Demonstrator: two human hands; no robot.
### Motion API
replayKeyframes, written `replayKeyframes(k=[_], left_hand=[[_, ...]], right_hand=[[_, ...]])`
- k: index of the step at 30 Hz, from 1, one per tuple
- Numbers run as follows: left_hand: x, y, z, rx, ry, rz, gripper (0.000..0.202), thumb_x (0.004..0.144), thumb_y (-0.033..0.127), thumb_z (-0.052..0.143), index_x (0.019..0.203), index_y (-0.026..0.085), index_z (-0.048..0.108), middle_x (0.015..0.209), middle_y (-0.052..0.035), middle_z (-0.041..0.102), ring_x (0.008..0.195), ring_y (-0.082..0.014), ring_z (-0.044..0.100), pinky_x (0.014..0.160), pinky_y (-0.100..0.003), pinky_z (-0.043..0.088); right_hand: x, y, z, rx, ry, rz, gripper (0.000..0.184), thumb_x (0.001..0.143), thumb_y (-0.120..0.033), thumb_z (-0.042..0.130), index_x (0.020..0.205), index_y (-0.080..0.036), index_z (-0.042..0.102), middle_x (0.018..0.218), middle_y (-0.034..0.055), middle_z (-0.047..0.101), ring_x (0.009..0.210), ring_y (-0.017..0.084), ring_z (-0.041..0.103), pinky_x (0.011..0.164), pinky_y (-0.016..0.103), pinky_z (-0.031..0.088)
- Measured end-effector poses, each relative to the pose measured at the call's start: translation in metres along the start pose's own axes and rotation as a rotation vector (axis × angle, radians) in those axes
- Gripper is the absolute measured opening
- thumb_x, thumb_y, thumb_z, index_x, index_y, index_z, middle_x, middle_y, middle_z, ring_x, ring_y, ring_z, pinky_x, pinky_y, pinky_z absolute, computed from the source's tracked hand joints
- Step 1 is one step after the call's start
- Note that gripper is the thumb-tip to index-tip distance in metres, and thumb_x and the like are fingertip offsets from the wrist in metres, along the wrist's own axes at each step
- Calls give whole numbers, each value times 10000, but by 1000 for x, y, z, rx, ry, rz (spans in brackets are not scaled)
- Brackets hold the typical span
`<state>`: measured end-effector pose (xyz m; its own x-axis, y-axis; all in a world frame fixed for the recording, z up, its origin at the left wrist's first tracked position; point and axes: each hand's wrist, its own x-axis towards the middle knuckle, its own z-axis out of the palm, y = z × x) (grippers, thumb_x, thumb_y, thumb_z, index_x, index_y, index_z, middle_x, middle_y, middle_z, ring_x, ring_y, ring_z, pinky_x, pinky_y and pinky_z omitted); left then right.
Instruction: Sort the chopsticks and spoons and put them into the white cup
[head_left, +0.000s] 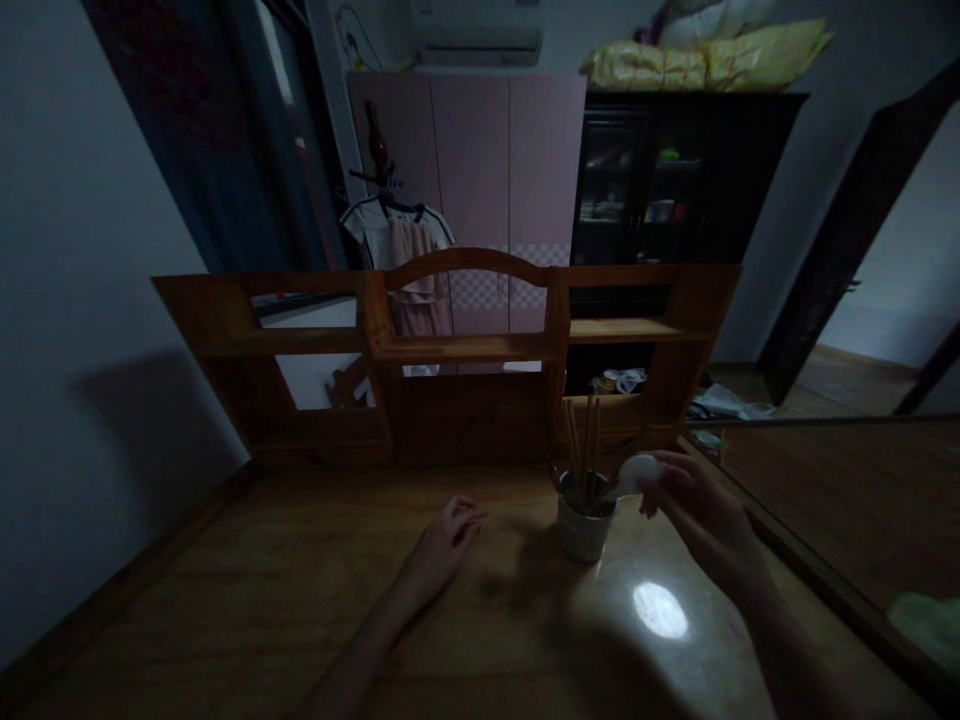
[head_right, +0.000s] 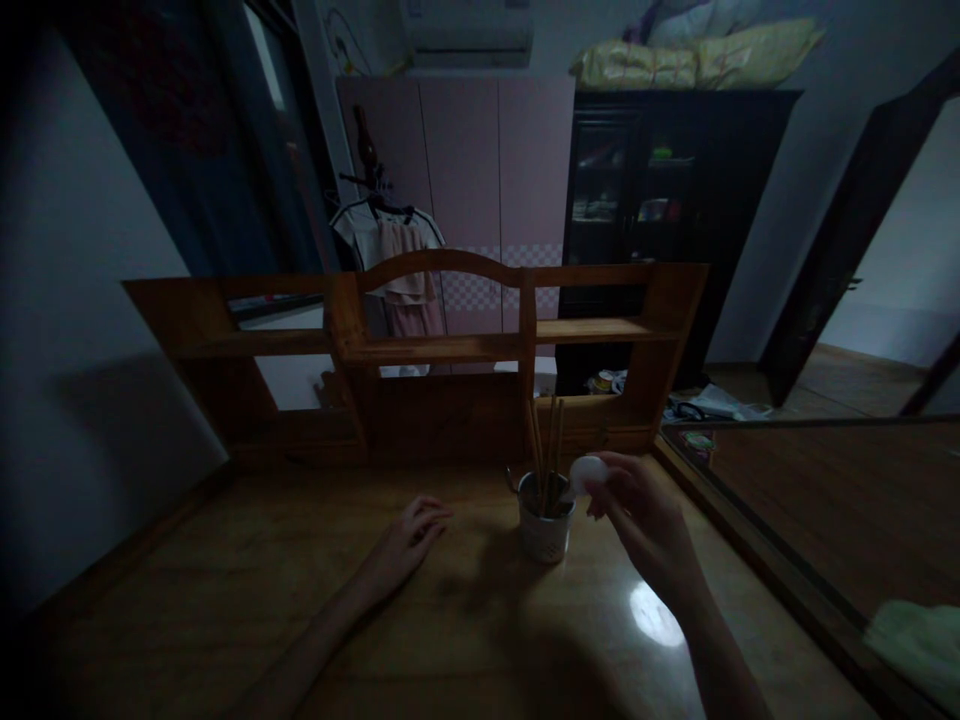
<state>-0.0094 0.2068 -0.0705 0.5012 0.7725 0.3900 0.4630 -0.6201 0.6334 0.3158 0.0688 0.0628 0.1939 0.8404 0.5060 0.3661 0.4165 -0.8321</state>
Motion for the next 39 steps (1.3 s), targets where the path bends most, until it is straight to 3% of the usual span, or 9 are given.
replayKeyframes(k=[7,18,27,39], left_hand=[[-1,-1,0,2,8,3,221,934,270,466,1011,237,671,1115,-56,524,1000,-168,571,877,-295,470],[-2,1,0,-10,1,1,243,937,295,448,970,212,674,1122,-70,523,985,-177,577,893,-319,470],[-1,0,1,-13,-11,-23,257,938,324,447,956,221,681,1123,-68,524,968,-175,583,857,-297,478],[-2,10,-3,-31,-29,-65,240,940,305,440,944,237,670,1119,-58,536,987,-177,581,905,-307,447]], right_hand=[[2,20,16,31,-115,28,282,929,-375,593,1141,-220,491,797,14,609,696,177,600,644,289,486],[0,22,18,-55,-288,84,282,937,-402,571,1104,-181,519,900,49,641,760,179,611,603,266,492],[1,20,18,-343,-315,-5,247,945,-387,545,1062,-187,632,789,11,638,671,154,565,570,252,410],[-3,22,20,-343,-242,0,330,950,-416,539,1197,-207,601,774,13,629,580,139,558,510,245,440]])
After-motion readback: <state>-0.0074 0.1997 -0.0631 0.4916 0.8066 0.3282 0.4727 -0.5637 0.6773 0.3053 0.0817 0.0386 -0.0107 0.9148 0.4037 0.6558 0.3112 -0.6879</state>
